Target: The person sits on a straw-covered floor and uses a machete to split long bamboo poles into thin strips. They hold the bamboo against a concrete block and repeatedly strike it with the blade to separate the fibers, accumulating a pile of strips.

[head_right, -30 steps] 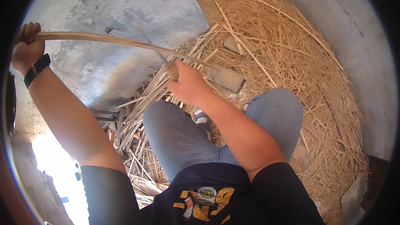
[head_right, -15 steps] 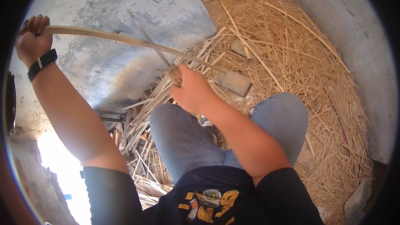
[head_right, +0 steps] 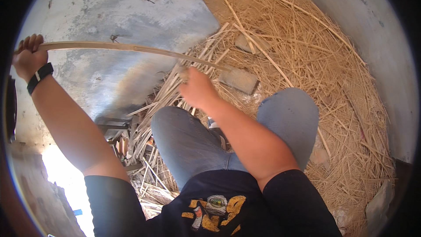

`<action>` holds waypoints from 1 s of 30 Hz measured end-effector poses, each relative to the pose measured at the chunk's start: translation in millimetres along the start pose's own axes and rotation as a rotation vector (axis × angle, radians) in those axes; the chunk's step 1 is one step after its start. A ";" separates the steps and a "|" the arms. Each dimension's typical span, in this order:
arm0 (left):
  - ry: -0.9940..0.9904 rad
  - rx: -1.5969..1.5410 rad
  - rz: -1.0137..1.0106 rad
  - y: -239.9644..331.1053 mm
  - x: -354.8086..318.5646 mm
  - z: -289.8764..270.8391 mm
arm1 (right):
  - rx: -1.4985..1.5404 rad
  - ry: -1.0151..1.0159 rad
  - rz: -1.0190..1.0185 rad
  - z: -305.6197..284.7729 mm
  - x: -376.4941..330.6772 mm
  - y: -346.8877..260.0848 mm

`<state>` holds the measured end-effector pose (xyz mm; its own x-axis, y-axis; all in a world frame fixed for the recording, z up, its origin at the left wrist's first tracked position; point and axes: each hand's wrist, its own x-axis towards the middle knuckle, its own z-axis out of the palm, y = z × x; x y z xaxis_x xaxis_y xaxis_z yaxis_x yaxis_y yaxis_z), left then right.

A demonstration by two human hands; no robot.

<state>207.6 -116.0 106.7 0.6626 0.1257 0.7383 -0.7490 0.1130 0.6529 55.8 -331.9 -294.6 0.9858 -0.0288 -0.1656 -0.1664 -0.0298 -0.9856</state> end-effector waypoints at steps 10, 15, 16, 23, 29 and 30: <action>0.297 0.173 -0.046 -2.1 -30.8 -52.1 | -0.156 -0.125 -0.029 22.6 7.0 45.2; 0.510 0.210 -0.080 7.2 -53.3 -70.9 | -0.217 -0.108 0.085 20.0 12.1 53.3; 0.485 0.210 -0.073 11.0 -56.2 -69.0 | -0.147 -0.110 0.108 18.8 9.3 50.8; 0.346 0.176 -0.020 39.2 -90.1 8.6 | 0.001 0.015 0.073 9.6 14.8 65.0; 0.192 0.083 0.018 50.6 -108.7 59.3 | 0.365 0.033 0.145 -17.8 -18.5 20.7; 0.151 0.063 0.028 56.9 -105.7 62.5 | 0.360 0.015 0.127 -20.6 -20.5 14.3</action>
<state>94.8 -184.5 76.3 0.6309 0.2754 0.7253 -0.7622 0.0456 0.6457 32.7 -352.3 -304.7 0.9568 -0.0243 -0.2896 -0.2661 0.3280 -0.9064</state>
